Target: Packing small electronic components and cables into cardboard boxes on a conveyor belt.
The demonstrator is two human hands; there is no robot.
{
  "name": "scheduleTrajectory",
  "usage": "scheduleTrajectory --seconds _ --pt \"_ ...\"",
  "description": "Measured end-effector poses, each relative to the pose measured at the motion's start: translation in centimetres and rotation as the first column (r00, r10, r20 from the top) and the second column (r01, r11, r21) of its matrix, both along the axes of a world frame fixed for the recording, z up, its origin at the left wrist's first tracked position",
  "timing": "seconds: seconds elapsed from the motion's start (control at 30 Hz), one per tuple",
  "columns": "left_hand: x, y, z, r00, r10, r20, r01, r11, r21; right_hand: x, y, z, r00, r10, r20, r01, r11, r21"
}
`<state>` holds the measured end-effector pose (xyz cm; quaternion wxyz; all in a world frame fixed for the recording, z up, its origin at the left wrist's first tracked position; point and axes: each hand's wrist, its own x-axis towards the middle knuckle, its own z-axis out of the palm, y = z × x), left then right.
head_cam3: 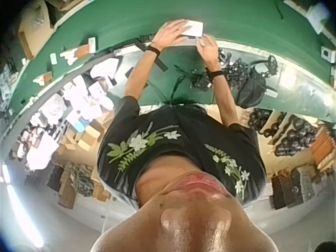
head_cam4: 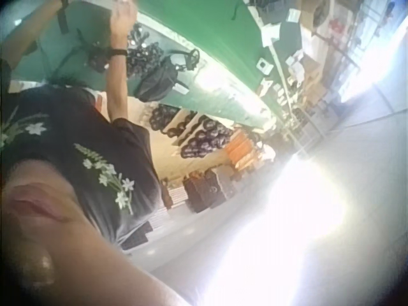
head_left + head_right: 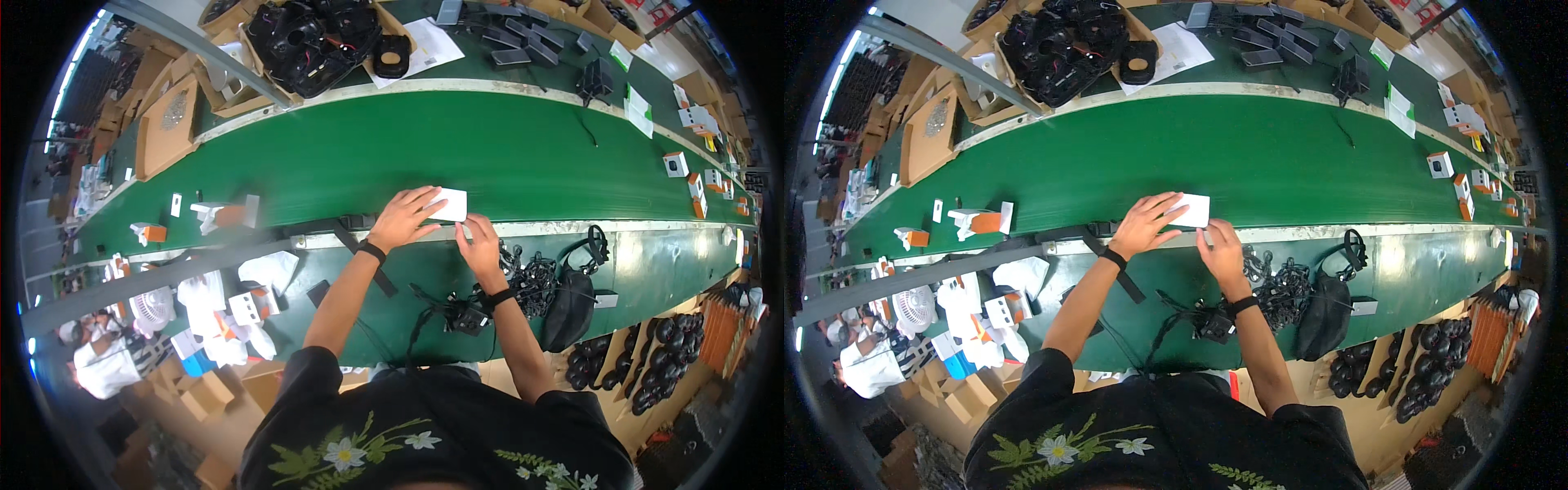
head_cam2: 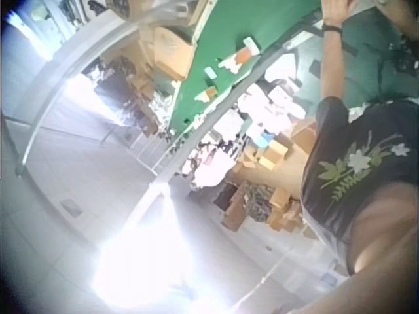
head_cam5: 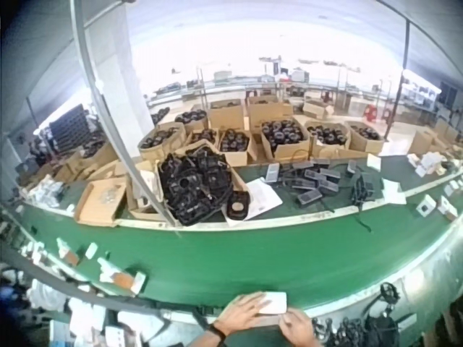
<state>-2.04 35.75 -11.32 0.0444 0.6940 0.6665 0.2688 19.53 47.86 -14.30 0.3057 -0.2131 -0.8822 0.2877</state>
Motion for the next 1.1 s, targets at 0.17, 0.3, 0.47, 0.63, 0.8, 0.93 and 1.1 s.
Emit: scheduleTrajectory --seconds 0.17,0.3,0.47,0.63,0.8,0.93,1.1 --pt "0.0 0.7 -2.4 0.992 0.068 -0.104 -0.063 0.997 0.055 -0.5 1.0 1.0 0.993 -0.12 0.001 0.12 0.989 -0.082" --pt "0.4 2.2 -2.8 0.993 0.065 -0.095 -0.056 0.994 0.091 -0.3 3.0 0.4 0.994 -0.041 0.098 0.031 0.993 0.111" --pt "0.4 0.9 -4.2 0.996 0.074 -0.051 -0.065 0.985 0.159 -0.7 2.6 1.4 0.996 0.01 0.089 -0.025 0.985 0.17" --pt "3.1 1.0 -6.0 0.995 0.091 0.05 -0.092 0.996 0.02 0.2 3.6 1.8 0.989 0.065 0.132 -0.095 0.967 0.236" --pt "1.3 0.5 -2.0 0.987 0.122 0.1 -0.122 0.993 -0.009 -2.0 7.0 -0.8 0.952 0.129 0.277 -0.126 0.992 -0.027" --pt "-6.2 -4.3 1.4 0.543 0.822 0.169 -0.837 0.516 0.18 -0.4 13.9 -3.0 0.895 -0.259 0.362 0.239 0.966 0.1" --pt "-18.7 -15.2 2.0 -0.385 0.916 0.109 -0.869 -0.4 0.29 1.3 16.0 0.6 0.804 -0.547 0.235 0.434 0.809 0.396"
